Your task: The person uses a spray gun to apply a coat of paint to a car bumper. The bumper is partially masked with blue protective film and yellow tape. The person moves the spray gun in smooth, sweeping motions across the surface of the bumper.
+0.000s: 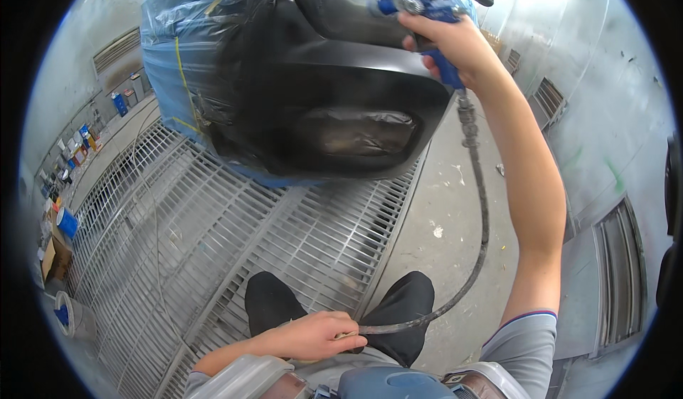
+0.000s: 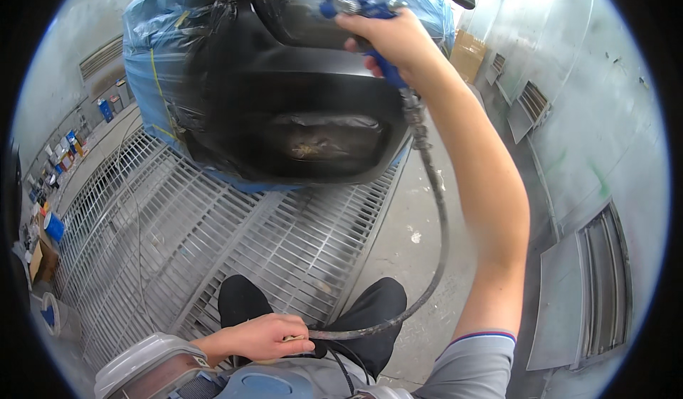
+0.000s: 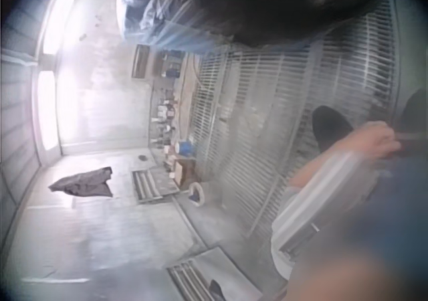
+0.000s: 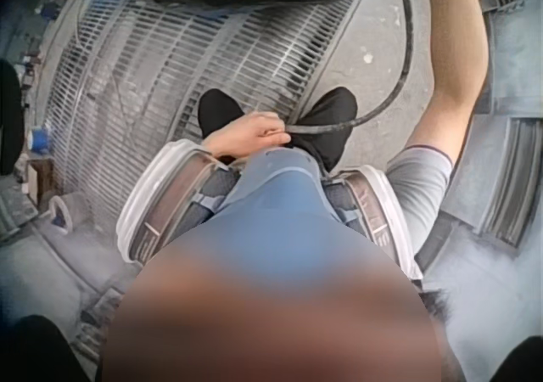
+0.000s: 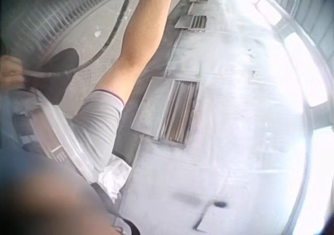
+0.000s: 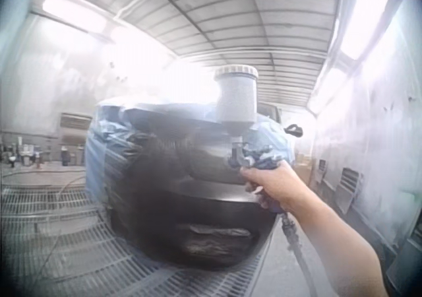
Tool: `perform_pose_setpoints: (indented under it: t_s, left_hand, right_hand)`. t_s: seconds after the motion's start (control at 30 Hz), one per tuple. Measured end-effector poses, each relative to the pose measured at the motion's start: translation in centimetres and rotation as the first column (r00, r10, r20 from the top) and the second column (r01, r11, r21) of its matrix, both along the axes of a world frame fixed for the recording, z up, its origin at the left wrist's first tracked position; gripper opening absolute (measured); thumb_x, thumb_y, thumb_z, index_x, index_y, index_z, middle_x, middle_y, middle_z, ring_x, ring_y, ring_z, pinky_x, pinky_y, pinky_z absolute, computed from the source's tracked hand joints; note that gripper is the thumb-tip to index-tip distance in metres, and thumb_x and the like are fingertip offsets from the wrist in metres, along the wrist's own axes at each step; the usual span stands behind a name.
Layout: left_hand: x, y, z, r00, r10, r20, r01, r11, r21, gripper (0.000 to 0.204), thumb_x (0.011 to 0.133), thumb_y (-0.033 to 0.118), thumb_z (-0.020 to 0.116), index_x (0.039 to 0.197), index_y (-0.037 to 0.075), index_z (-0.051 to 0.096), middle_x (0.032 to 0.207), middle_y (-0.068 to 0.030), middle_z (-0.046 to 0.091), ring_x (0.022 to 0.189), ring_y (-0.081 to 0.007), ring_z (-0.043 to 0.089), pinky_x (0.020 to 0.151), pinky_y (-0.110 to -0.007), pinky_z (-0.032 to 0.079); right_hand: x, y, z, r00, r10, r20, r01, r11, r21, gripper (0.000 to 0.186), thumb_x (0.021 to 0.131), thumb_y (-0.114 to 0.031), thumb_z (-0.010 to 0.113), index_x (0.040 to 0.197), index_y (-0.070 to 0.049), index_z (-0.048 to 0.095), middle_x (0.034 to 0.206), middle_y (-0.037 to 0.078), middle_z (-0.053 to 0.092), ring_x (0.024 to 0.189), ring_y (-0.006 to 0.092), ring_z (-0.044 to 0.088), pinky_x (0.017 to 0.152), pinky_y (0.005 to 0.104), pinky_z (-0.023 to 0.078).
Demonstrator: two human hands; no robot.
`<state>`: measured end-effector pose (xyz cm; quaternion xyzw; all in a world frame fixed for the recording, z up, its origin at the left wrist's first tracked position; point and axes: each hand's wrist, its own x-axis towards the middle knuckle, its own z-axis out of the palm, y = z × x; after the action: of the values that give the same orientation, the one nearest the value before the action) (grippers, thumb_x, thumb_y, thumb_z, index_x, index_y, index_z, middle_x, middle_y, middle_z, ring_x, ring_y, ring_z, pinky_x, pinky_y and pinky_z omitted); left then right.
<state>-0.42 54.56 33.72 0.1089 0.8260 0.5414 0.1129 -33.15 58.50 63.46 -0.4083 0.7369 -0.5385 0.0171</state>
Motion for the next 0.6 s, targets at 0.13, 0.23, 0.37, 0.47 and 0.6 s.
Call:
perform_pose_setpoints:
  t_s: [0.13, 0.23, 0.37, 0.47, 0.6]
  left_hand:
    - [1.4, -1.3, -0.5, 1.0, -0.014, 0.017, 0.013, 1.0, 0.016, 0.043, 0.108, 0.045, 0.06, 0.098, 0.004, 0.07, 0.094, -0.0119, 0.061, 0.088, -0.032, 0.062, 0.078, -0.043, 0.05]
    - [2.0, -1.7, -0.5, 1.0, -0.01, 0.011, 0.009, 0.998, 0.058, 0.042, 0.108, 0.044, 0.061, 0.099, 0.005, 0.07, 0.093, -0.0114, 0.06, 0.087, -0.0314, 0.062, 0.076, -0.043, 0.05]
    - [2.2, -1.6, -0.7, 1.0, -0.003, -0.009, 0.004, 0.996, 0.091, 0.04, 0.108, 0.043, 0.062, 0.099, 0.004, 0.07, 0.093, -0.0114, 0.06, 0.086, -0.0314, 0.062, 0.076, -0.042, 0.05]
    - [1.5, -1.3, -0.7, 1.0, -0.017, -0.02, 0.019, 0.995, 0.096, 0.04, 0.108, 0.042, 0.062, 0.099, 0.004, 0.07, 0.094, -0.0117, 0.061, 0.086, -0.0315, 0.062, 0.076, -0.042, 0.05]
    - [0.4, -0.8, -0.1, 0.999, -0.003, -0.051, 0.008, 0.994, 0.108, 0.039, 0.108, 0.041, 0.062, 0.099, 0.004, 0.07, 0.097, -0.0126, 0.062, 0.086, -0.0319, 0.064, 0.078, -0.041, 0.051]
  right_hand:
    - [2.9, -3.8, 0.6, 0.965, 0.262, 0.033, -0.261, 0.965, -0.031, 0.03, 0.095, -0.033, 0.08, 0.108, -0.007, 0.073, 0.088, 0.007, 0.076, 0.054, 0.0082, 0.06, 0.046, 0.0219, 0.048]
    - [3.3, -4.0, 0.3, 0.975, 0.215, 0.052, -0.215, 0.977, 0.0, 0.031, 0.097, -0.033, 0.079, 0.111, -0.007, 0.073, 0.088, 0.007, 0.076, 0.055, 0.0082, 0.06, 0.045, 0.0216, 0.049]
    - [0.4, -0.9, -0.5, 0.995, 0.061, 0.085, -0.063, 0.998, 0.03, 0.034, 0.096, -0.035, 0.08, 0.111, -0.005, 0.072, 0.086, 0.006, 0.075, 0.053, 0.0076, 0.059, 0.044, 0.0219, 0.047]
    - [-2.9, 3.8, -0.3, 0.988, -0.135, 0.071, 0.129, 0.988, 0.086, 0.036, 0.096, -0.036, 0.08, 0.11, -0.004, 0.071, 0.083, 0.005, 0.073, 0.052, 0.0069, 0.057, 0.043, 0.0224, 0.046]
    - [-7.9, 10.2, -0.2, 0.945, -0.318, 0.074, 0.311, 0.945, 0.098, 0.03, 0.095, -0.033, 0.08, 0.101, -0.006, 0.07, 0.081, 0.006, 0.071, 0.051, 0.0093, 0.056, 0.042, 0.0263, 0.046]
